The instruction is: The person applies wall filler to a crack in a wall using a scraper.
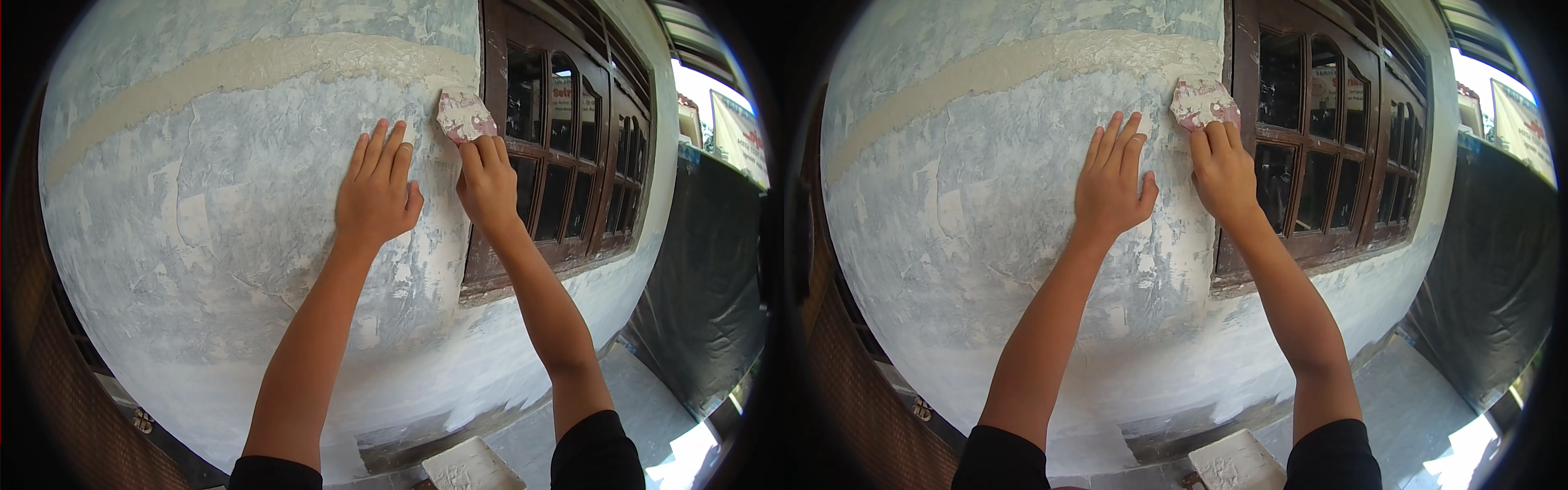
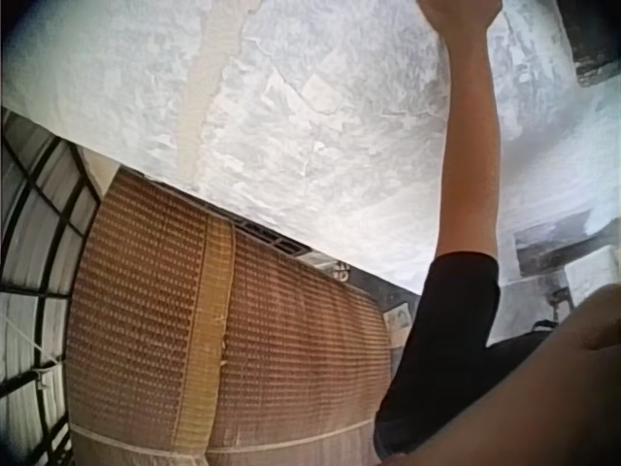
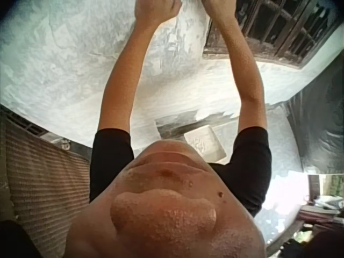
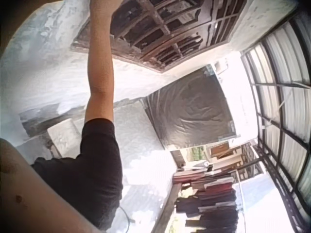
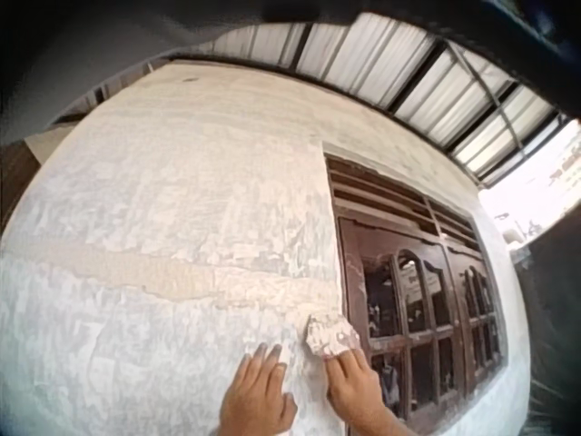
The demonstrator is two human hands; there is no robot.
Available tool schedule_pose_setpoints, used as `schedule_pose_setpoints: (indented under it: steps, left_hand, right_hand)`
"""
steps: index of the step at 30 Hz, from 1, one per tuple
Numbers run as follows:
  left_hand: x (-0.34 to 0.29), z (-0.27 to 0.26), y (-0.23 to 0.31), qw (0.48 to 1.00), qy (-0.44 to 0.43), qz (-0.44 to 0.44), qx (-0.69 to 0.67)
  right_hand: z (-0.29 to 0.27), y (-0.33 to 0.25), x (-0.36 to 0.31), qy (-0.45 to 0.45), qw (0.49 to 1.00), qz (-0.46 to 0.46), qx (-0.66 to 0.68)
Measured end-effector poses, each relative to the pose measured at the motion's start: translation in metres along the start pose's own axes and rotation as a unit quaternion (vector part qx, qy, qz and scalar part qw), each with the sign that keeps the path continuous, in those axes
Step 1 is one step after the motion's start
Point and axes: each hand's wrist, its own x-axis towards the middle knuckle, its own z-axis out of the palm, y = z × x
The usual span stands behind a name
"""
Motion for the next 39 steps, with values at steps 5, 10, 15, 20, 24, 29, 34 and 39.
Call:
schedule_pose_setpoints:
  steps: [5, 10, 15, 20, 24, 29, 34, 39]
  left_hand:
    - [-0.002, 0.002, -0.001, 1.0, -0.002, -0.005, 0.001]
    - [-0.001, 0.001, 0.0, 1.0, 0.009, 0.002, -0.007]
    - [0.0, -0.003, -0.002, 0.997, 0.023, 0.0, -0.073]
    - [-0.029, -0.011, 0.036, 0.995, -0.015, 0.041, -0.093]
    - [-0.092, -0.027, 0.104, 0.979, -0.077, 0.005, -0.189]
    - [-0.223, -0.035, 0.184, 0.901, -0.282, -0.113, -0.31]
    - [-0.335, -0.052, 0.262, 0.837, -0.364, -0.206, -0.353]
    - [-0.44, -0.07, 0.314, 0.745, -0.527, -0.258, -0.316]
  right_hand:
    - [-0.031, 0.0, 0.0, 0.098, 0.994, 0.04, 0.035]
    - [-0.051, -0.005, -0.01, 0.129, 0.907, 0.315, 0.248]
    - [-0.076, 0.011, -0.039, 0.094, 0.783, 0.481, 0.383]
    - [-0.115, 0.005, -0.076, 0.071, 0.686, 0.556, 0.464]
    - [-0.154, -0.008, -0.119, 0.019, 0.641, 0.608, 0.469]
    - [-0.18, -0.042, -0.202, -0.085, 0.565, 0.71, 0.412]
    - [-0.22, -0.08, -0.29, -0.177, 0.519, 0.765, 0.338]
    - [-0.256, -0.109, -0.383, -0.347, 0.462, 0.776, 0.251]
